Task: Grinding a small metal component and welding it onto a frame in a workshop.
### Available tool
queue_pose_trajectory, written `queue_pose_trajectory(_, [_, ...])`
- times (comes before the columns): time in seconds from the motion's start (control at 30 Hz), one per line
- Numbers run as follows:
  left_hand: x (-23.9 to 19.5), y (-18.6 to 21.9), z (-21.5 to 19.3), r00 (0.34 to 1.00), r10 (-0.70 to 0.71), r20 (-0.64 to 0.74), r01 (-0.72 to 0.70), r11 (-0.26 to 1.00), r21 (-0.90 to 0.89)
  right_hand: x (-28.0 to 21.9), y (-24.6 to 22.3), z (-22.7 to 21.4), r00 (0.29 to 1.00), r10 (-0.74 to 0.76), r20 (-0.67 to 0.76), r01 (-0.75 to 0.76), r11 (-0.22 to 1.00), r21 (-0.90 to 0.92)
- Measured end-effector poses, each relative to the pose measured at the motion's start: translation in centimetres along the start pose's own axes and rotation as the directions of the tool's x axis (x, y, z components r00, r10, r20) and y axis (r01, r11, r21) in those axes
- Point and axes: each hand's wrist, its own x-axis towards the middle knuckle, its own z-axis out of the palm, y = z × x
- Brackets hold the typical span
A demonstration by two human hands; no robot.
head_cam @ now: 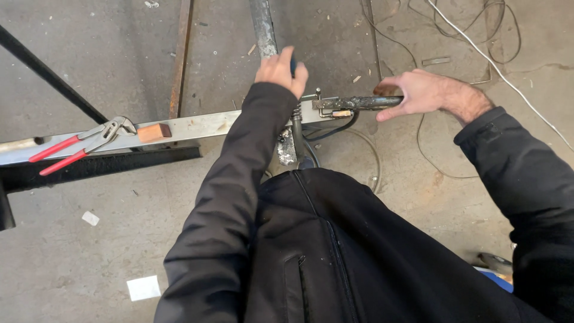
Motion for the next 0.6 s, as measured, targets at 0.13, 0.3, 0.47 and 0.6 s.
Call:
queue_pose_trajectory(0.13, [1.6, 1.5, 4.0, 0.959, -0.182, 0.215, 0.126, 0.959, 0.252, -3.5, -0.8, -0.9, 0.991, 0.061, -0.122, -0.058, 0.998, 0.023])
queue_pose_trajectory(0.3, [1.9, -3.7, 17.4, 0.937, -0.330, -0.109, 0.348, 0.880, 0.323, -7.0, 0.4, 0.3, 0.748, -0.133, -0.650, 0.146, 0.989, -0.034])
queue_pose_trajectory(0.47, [3.2, 2.8, 5.4, 0.915, -0.370, 0.162, 0.313, 0.903, 0.295, -10.4, -3.0, 2.7, 0.505, -0.129, -0.853, 0.327, 0.944, 0.051])
queue_pose_trajectory(0.6, [2.2, 3.5, -2.0, 0.963, -0.255, 0.090, 0.251, 0.966, 0.057, -12.1, -8.5, 3.4, 0.487, 0.058, -0.871, 0.416, 0.862, 0.290])
